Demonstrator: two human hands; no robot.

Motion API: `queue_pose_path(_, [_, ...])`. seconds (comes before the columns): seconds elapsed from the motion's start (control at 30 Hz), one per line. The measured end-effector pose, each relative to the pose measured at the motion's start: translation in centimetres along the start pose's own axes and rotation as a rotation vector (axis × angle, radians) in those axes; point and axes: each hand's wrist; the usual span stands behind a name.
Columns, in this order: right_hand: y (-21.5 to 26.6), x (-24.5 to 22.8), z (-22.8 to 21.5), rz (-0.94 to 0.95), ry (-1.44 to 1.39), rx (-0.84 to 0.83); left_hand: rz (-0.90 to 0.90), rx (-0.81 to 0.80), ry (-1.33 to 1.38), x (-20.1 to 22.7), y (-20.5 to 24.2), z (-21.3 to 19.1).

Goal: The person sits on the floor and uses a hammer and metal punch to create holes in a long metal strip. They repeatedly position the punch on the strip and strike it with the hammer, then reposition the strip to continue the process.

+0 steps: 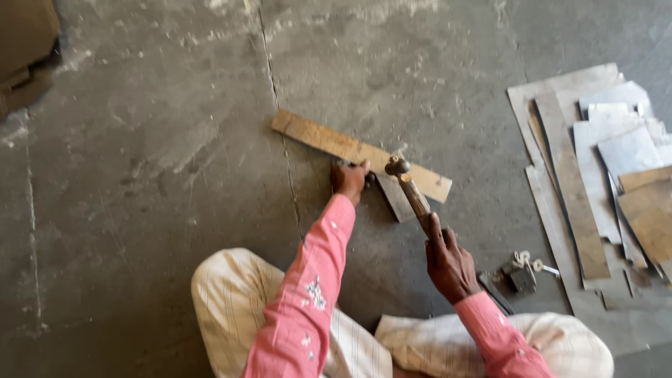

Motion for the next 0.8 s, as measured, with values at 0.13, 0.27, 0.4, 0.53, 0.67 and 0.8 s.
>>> queue_pose_path(0.13, [3.1, 0.6, -0.7, -0.075, -0.211, 0.062, 0.089, -0.046, -0.046, -0.3, -1.0, -0.2])
queue_pose_path(0.27, [8.7, 1.4, -0.7, 0.568, -0.608, -0.69, 0.064, -0.283, 0.387, 2.7, 2.4, -2.3])
queue_pose_path(0.4, [10.7, 2.9, 1.0, 0.689, -1.54, -0.059, 0.068, -0.487, 0.393, 7.0, 9.1, -5.9])
queue_pose_path(0.53, [8.1, 4.0, 1.4, 0.508, -1.397, 0.074, 0.05, -0.547, 0.344, 10.1, 16.2, -8.0])
queue_pose_path(0.67, [7.7, 4.0, 0.6, 0.543, -1.048, -0.073, -0.026, -0.465, 0.412, 10.3, 16.3, -10.1])
queue_pose_path(0.8, [10.7, 2.4, 0.9, 0.421, -1.025, -0.522, 0.08, -0.287, 0.585, 9.0, 9.7, -13.0])
Point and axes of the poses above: each hand's wrist, its own y-axis away from the middle knuckle, its own z-axis out of the palm, x = y × z, and after that the axes turned 14 degrees about y, right-handed
